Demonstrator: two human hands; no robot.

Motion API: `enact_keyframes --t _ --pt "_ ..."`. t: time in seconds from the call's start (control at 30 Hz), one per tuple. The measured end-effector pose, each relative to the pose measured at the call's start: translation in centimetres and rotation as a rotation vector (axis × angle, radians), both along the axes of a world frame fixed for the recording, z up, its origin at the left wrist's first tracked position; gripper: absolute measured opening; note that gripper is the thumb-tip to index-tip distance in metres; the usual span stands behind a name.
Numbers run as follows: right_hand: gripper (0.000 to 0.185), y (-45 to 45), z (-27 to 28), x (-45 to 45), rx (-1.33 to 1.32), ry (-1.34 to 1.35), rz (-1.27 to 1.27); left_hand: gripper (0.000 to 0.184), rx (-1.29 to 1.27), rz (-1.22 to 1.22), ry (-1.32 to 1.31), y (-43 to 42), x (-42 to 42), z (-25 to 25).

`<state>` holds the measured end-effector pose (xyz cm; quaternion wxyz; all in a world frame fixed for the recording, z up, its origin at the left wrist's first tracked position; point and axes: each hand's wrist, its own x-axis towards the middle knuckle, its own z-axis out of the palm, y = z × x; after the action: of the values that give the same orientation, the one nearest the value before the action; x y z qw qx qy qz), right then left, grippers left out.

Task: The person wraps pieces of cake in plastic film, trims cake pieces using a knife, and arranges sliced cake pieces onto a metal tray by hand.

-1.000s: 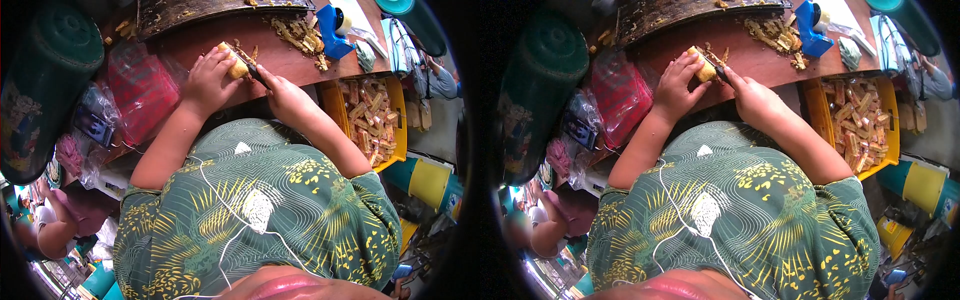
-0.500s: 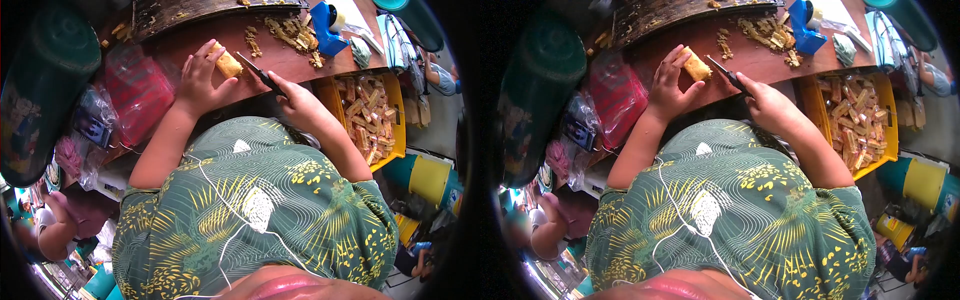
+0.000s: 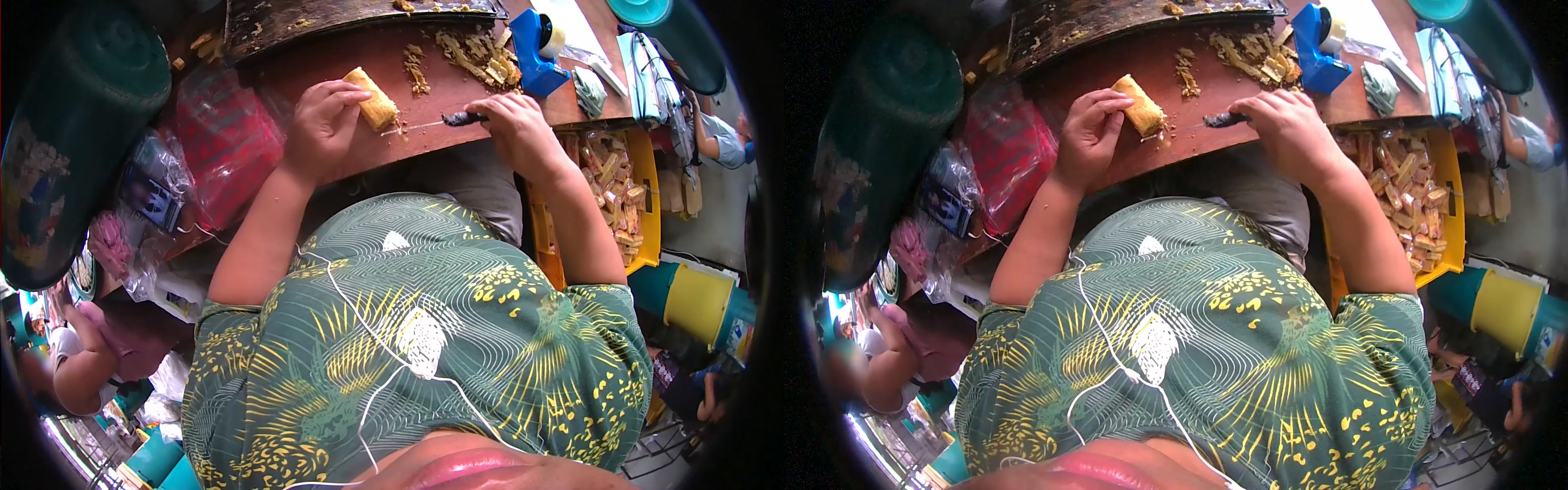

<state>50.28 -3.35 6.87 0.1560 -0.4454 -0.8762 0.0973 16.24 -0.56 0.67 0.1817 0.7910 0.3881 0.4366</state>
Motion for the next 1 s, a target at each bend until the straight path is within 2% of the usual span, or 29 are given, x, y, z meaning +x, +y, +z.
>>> enact_keyframes --t 0.1,0.43,0.57,0.67,0.7,0.8,1.0 --pt "0.034 2.1 -0.1 -0.3 0.15 -0.038 0.025 0.018 0.031 0.025 0.013 0.0 0.3 -0.1" --pt "0.039 6.5 -0.3 -1.7 0.138 -0.11 0.144 0.027 0.043 0.034 0.154 -0.2 0.0 0.0" --pt "0.038 7.0 0.7 0.3 0.109 -0.017 0.081 0.025 0.039 0.055 0.136 0.0 0.2 0.0" --pt "0.039 6.6 0.8 1.4 0.185 -0.072 0.016 0.022 0.038 0.068 0.128 0.0 0.3 0.1" --pt "0.038 6.2 1.4 1.4 0.138 -0.164 -0.022 0.022 0.041 0.067 0.13 0.0 0.3 0.1" --pt "0.038 5.8 1.4 1.5 0.081 -0.085 -0.129 0.02 0.028 0.078 0.124 0.0 0.4 0.1" --pt "0.04 4.7 0.7 1.0 0.093 -0.089 -0.131 0.02 0.057 0.073 0.132 -0.1 0.4 0.2"
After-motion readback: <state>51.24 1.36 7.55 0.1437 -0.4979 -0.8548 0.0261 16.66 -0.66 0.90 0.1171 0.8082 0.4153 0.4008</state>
